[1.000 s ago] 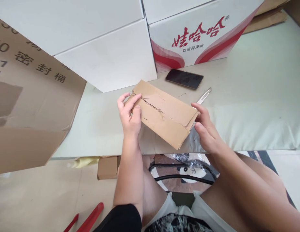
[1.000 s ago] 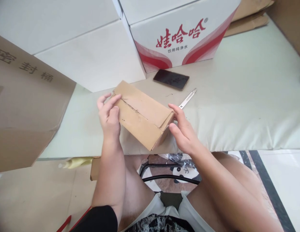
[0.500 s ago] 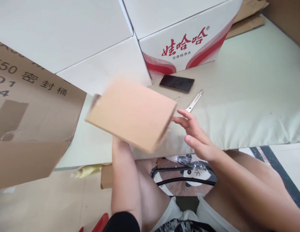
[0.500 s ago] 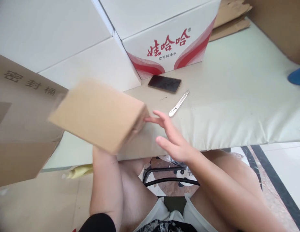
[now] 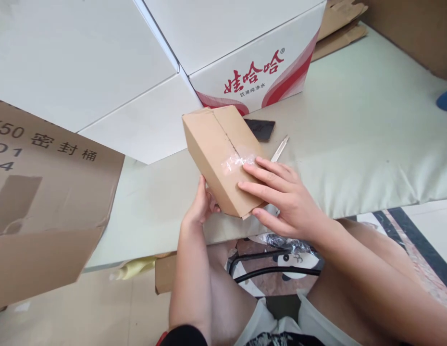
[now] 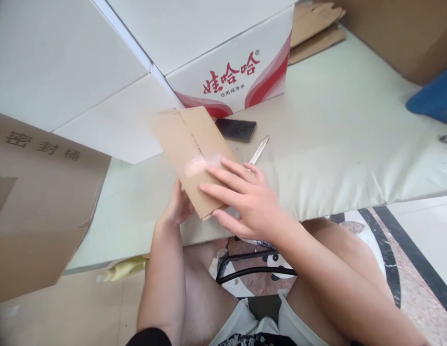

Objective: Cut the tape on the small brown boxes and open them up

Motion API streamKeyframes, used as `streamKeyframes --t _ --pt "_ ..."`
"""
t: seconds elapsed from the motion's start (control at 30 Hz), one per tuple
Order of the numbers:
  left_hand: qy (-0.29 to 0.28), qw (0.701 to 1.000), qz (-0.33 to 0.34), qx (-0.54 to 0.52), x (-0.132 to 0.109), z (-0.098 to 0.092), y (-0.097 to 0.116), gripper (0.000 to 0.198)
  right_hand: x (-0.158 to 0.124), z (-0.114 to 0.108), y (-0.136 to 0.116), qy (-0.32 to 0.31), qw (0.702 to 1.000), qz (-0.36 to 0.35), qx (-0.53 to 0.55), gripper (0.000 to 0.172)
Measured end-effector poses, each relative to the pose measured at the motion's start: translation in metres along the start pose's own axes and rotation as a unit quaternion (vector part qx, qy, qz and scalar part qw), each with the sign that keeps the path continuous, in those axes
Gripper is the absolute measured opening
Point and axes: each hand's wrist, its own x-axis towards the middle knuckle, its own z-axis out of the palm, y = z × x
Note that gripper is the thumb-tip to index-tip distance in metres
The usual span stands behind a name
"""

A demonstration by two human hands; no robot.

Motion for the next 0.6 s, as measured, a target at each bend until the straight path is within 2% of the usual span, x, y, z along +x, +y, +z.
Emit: streamKeyframes --t 0.13,0.2,0.27,0.3,0.37,0.47,0.5,0.53,0.6 --pt "-0.039 0.994 -0.011 0.103 -0.007 -0.008 -0.011 0.104 -0.003 -0.003 0.015 0.06 0.996 0.007 0.062 0.04" --pt "-0.077 0.985 -0.036 0.147 -0.011 -0.012 -0.014 0.097 -0.004 -0.005 0.02 0.083 0.993 0.01 0.081 0.036" --pt "-0.059 0.982 -0.041 0.172 -0.014 -0.016 -0.013 0.077 -0.005 -0.007 0.023 0.091 0.991 0.003 0.103 0.029" --pt "-0.02 0.984 -0.027 0.173 -0.014 -0.019 -0.012 0.065 -0.005 -0.007 0.022 0.089 0.989 -0.001 0.117 0.026" --pt "0.097 0.983 0.037 0.149 -0.012 -0.025 -0.007 0.043 -0.006 -0.004 0.02 0.077 0.987 -0.007 0.144 0.022" --pt "0.255 0.947 0.178 0.077 -0.011 -0.029 0.005 0.029 -0.006 0.005 0.014 0.054 0.983 -0.011 0.173 0.022" --pt "0.303 0.92 0.245 0.045 -0.012 -0.029 0.009 0.027 -0.006 0.009 0.012 0.046 0.983 -0.015 0.18 0.022" --pt "0.345 0.881 0.325 0.01 -0.014 -0.027 0.012 0.024 -0.006 0.013 0.01 0.039 0.982 -0.018 0.186 0.021" --pt "0.363 0.812 0.456 -0.001 -0.018 -0.02 0.015 0.019 -0.006 0.018 0.007 0.03 0.98 -0.022 0.197 0.021"
